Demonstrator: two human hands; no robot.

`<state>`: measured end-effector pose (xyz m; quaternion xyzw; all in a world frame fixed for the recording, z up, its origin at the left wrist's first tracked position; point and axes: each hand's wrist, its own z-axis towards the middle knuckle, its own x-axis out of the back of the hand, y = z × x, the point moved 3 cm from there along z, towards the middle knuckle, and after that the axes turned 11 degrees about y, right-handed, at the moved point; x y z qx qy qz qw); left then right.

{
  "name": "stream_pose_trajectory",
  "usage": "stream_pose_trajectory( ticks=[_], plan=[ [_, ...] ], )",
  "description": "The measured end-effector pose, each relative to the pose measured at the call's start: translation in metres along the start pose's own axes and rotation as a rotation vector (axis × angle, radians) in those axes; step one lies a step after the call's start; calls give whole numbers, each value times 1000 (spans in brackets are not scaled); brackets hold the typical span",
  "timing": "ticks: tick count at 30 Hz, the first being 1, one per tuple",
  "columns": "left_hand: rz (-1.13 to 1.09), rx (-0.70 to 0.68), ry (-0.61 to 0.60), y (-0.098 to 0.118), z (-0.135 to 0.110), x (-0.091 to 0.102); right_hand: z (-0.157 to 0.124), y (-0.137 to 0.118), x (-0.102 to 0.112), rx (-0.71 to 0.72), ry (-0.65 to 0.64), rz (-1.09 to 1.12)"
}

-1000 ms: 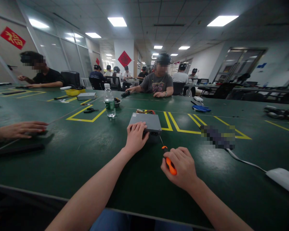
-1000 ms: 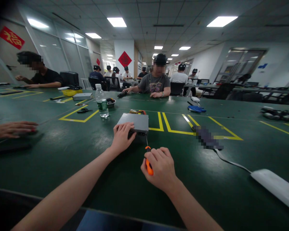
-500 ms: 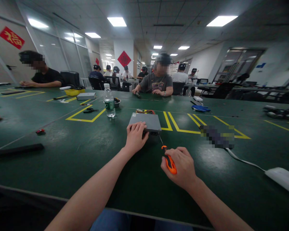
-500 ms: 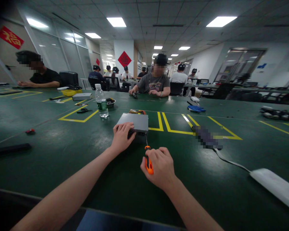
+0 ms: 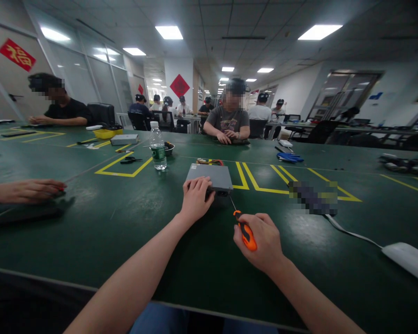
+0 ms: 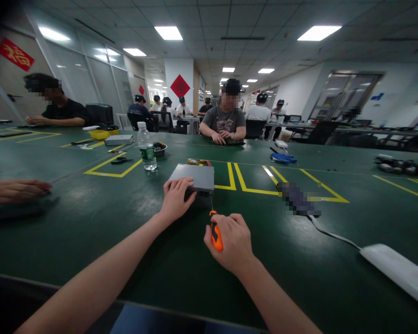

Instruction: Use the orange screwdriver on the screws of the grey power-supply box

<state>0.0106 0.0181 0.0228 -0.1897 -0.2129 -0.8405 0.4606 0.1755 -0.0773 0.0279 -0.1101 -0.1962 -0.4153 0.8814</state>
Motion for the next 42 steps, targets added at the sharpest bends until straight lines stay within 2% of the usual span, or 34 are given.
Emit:
stream_pose_trajectory(
  ticks=[4,8,15,22,26,31,37,42],
  plan=[
    [3,10,-8,1,0,0,1,-6,-1,77,-72,-43],
    [0,16,-15,1,0,-1,4,-8,0,78,-102,-35],
    [2,10,-19,0,0,0,2,0,1,-6,1,-3],
    [5,9,-15,1,0,0,4,-9,0,93,-93,-42],
    [11,5,-20,0,0,0,5,-4,1,37,-76,-25],
    [12,3,-13,-1,0,-1,4,2,2,-26,18,-4],
    [10,3,0,0,0,0,3,-5,-1,59,-71,-12],
    [8,1,7,0,0,0,2,0,-1,-2,-65,0]
  ],
)
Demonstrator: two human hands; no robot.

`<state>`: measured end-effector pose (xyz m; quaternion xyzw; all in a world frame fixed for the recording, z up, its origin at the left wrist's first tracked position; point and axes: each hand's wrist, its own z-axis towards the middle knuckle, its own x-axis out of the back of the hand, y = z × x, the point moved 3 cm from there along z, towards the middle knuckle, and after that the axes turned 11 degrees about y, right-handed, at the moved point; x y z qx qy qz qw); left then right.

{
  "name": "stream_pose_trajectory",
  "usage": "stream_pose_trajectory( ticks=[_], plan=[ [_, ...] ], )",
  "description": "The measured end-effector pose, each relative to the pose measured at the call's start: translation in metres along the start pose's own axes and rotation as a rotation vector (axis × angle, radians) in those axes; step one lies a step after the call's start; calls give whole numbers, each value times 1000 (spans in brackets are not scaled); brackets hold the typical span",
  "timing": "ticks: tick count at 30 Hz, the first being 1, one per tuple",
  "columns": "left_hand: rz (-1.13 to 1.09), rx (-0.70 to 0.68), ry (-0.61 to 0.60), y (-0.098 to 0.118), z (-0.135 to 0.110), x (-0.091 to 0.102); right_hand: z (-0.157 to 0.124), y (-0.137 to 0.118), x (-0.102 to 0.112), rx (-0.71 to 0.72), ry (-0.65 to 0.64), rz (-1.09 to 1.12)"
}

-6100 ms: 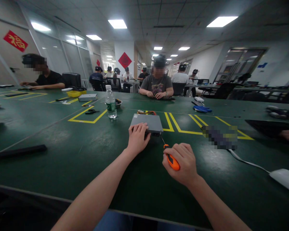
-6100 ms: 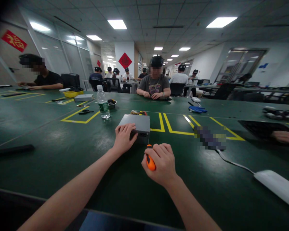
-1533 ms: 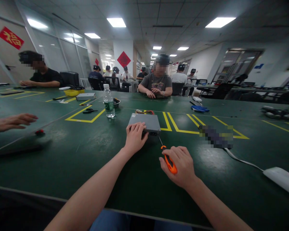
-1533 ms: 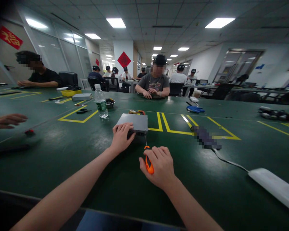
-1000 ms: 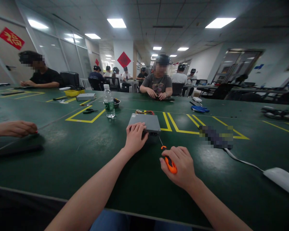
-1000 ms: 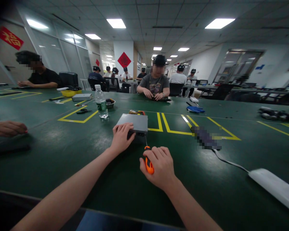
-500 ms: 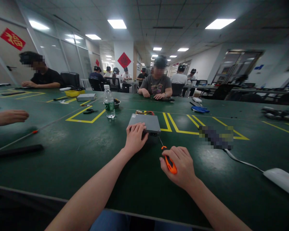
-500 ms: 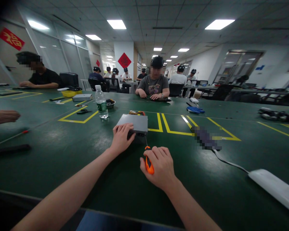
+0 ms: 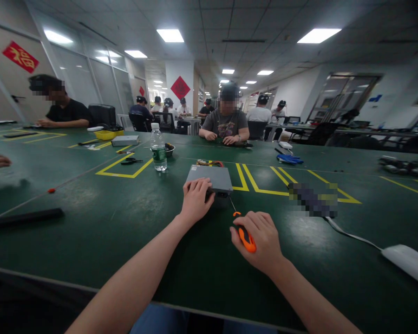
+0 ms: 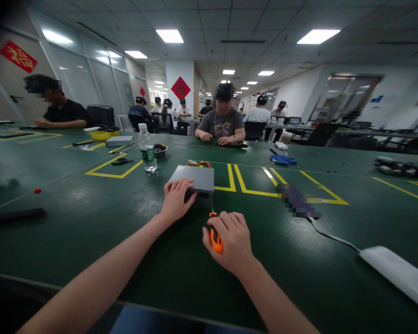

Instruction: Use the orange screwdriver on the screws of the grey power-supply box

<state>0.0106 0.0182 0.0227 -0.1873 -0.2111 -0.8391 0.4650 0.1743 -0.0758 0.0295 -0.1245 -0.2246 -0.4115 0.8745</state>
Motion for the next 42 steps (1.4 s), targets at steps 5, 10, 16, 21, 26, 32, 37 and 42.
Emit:
stream_pose_trajectory(
  ticks=[5,10,16,21,26,32,37,42],
  plan=[
    [4,0,-5,-1,0,-1,-2,5,0,-57,87,10],
    [7,-8,-9,0,0,0,-1,-2,-2,33,-4,13],
    [-3,2,-2,0,0,1,1,-1,-1,15,-56,10],
    [-11,-6,-2,0,0,1,-1,3,-2,-28,67,29],
    [-8,-1,3,-1,0,-1,-2,-2,-4,49,16,16],
    [-5,2,-8,-1,0,-1,1,-2,-1,19,-40,-15],
    [-12,8,-14,-1,0,0,-1,1,-2,-29,51,-9],
    [-15,8,-12,0,0,1,-1,-4,-4,48,-6,-25]
  ],
)
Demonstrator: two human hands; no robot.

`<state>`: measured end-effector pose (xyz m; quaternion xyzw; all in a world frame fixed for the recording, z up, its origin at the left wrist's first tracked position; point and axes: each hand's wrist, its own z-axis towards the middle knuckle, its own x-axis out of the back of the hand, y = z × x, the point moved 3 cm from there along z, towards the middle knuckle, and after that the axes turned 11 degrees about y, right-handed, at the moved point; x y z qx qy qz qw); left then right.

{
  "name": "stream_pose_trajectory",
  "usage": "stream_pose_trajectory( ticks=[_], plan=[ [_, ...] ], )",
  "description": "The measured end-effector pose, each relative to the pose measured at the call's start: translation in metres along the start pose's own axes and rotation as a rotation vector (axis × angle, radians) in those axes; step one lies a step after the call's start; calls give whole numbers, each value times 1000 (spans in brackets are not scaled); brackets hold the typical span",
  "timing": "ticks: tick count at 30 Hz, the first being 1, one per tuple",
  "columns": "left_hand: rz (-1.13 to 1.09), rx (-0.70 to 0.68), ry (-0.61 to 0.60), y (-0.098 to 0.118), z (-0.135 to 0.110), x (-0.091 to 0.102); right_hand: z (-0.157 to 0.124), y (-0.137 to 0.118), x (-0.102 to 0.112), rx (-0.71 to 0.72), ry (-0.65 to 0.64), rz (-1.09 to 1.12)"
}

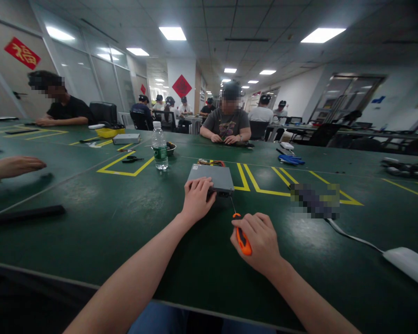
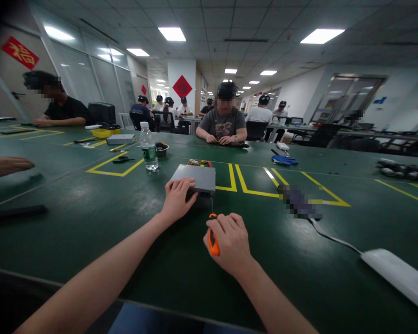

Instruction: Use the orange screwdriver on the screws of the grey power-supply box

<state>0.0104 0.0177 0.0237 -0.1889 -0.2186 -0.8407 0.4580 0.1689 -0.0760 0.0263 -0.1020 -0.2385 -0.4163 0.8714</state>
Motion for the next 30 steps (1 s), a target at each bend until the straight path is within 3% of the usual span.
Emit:
stream_pose_trajectory(
  ticks=[6,11,20,26,30],
  plan=[
    [9,3,-5,0,0,0,2,-1,3,-17,-37,-4],
    [12,1,5,-1,-1,-1,0,5,1,-71,53,10],
    [17,2,1,0,0,-1,2,0,1,-6,-44,-2],
    [13,-1,-9,0,-1,0,0,5,0,-65,40,8],
    [14,-1,-4,1,0,1,-3,3,-2,-1,6,5]
  ],
)
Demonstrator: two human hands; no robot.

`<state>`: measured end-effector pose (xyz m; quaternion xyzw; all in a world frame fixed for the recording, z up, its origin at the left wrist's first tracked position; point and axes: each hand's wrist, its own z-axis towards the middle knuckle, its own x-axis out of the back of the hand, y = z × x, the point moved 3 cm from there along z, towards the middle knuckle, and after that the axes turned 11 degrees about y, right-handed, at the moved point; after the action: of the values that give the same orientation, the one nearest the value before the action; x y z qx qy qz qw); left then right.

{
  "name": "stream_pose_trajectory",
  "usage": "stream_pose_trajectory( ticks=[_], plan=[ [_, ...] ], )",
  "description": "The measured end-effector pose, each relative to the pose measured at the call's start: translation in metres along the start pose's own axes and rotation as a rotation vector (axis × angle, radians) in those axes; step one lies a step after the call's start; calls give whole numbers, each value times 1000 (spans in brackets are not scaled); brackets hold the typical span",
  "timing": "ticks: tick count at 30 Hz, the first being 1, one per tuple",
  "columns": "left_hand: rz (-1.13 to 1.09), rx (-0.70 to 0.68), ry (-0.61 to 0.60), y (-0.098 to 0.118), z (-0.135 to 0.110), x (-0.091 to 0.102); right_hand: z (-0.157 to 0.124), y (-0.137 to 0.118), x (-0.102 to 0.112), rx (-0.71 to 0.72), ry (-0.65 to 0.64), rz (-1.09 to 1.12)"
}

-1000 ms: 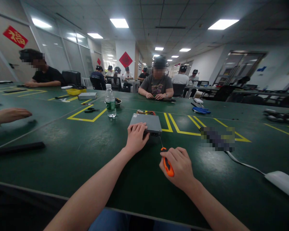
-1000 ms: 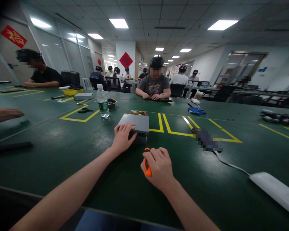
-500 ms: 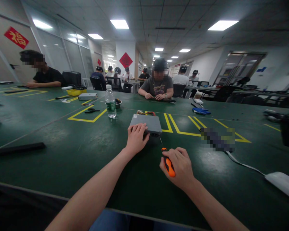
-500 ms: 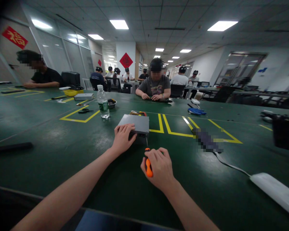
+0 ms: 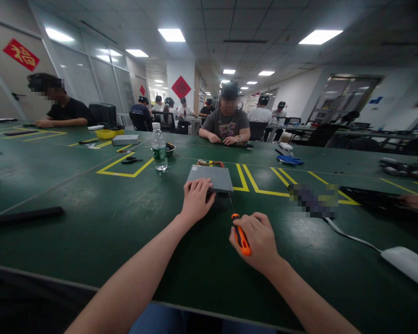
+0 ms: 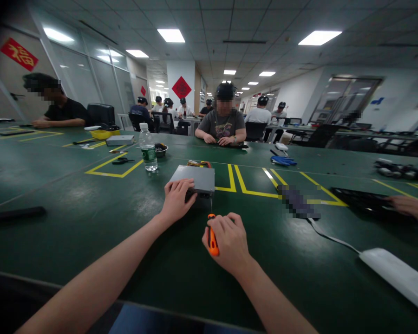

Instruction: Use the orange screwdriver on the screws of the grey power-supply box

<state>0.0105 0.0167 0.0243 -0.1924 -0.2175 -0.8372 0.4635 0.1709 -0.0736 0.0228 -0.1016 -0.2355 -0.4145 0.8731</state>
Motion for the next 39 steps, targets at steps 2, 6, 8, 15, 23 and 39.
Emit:
stream_pose_trajectory(
  ticks=[2,6,8,15,23,39],
  plan=[
    [-1,0,3,0,0,0,0,-2,-1,26,-46,-9],
    [-4,-5,8,0,0,0,1,-2,-2,13,-80,1],
    [-2,-4,10,-1,-1,-1,2,-1,-1,7,-67,8],
    [-12,6,-6,-1,0,-2,4,1,7,15,42,28],
    [-3,3,-9,0,0,0,4,4,7,-6,39,-10],
    [-6,-4,21,-1,-1,-2,0,-5,-10,66,-138,90]
  ],
)
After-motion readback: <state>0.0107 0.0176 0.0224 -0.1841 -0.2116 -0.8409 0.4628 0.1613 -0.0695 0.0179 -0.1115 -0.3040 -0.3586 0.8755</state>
